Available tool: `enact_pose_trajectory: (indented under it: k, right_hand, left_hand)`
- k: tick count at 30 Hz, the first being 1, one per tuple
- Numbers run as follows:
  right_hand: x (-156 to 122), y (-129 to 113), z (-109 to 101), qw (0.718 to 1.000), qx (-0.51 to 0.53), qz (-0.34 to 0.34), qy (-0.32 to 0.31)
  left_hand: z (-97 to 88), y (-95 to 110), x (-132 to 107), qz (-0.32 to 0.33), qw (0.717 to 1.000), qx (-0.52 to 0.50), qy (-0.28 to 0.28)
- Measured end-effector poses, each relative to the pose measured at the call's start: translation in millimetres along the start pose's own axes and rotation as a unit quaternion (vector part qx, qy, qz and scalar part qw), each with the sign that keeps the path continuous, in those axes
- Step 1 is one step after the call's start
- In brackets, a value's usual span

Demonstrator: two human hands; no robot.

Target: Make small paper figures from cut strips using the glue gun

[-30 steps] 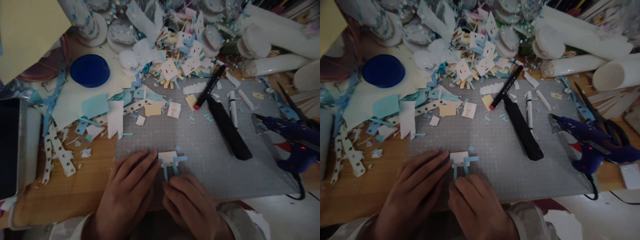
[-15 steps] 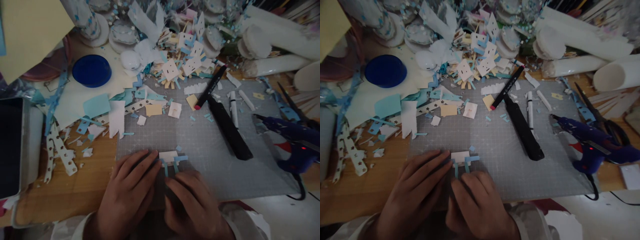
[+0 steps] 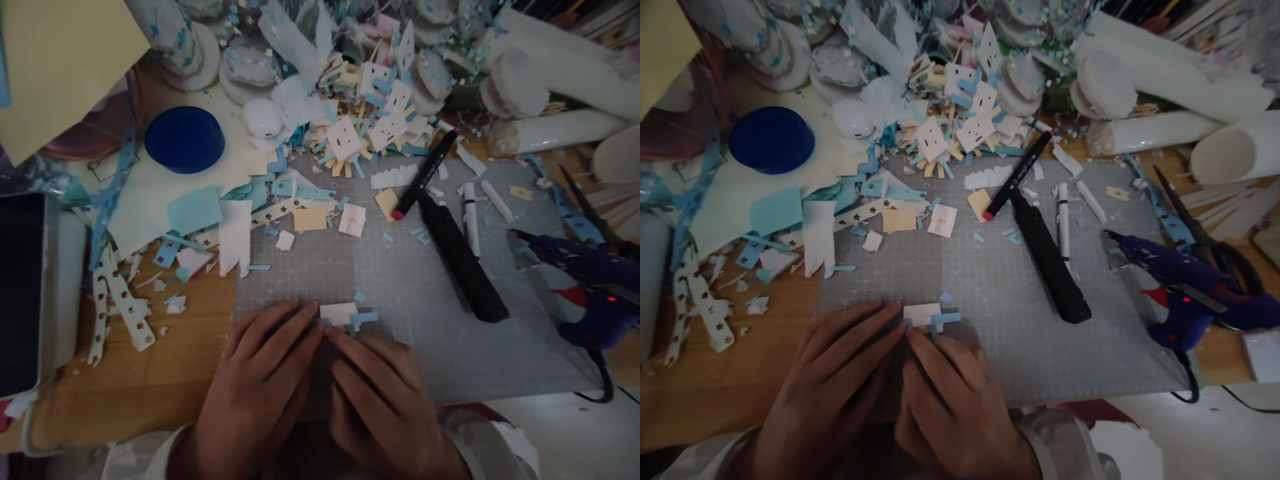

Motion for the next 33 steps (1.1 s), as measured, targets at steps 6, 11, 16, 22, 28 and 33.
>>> enact_pose_trajectory:
  k: [6, 11, 16, 22, 28, 33]
  right_hand:
    - [-0.8, -0.2, 0.3, 1.0, -0.015, 0.004, 0.004]
    - [0.0, -2.4, -2.7, 1.0, -0.024, 0.009, 0.013]
    - [-0.6, -4.2, -17.2, 0.998, -0.004, 0.013, 0.065]
    - [0.7, -6.8, -5.7, 1.0, -0.004, -0.015, 0.027]
    - [5.2, -5.9, -16.1, 0.998, 0.011, -0.002, 0.054]
    - [5.6, -1.8, -9.3, 0.999, -0.013, 0.012, 0.031]
  left_hand:
    - [-0.2, -0.5, 0.2, -0.001, 1.0, 0.002, 0.0]
    - [-1.3, 1.4, 1.4, 0.002, 1.0, 0.009, 0.001]
    - [-1.5, 0.2, 2.1, -0.002, 1.0, 0.014, 0.001]
    - [-0.9, -0.2, -0.7, -0.003, 1.0, 0.012, -0.003]
    - [-0.1, 0.6, 0.6, 0.0, 1.0, 0.013, -0.005]
    - [-0.6, 0.4, 1.7, 0.0, 1.0, 0.018, 0.001]
Point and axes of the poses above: each hand's wrist, its own x-axis towards the middle knuckle, its own z-axis out of the palm, y = z × x, the point moved 10 cm from there along x, towards the middle knuckle, and after that the axes turned 7 degrees about x, right-handed, at the moved point
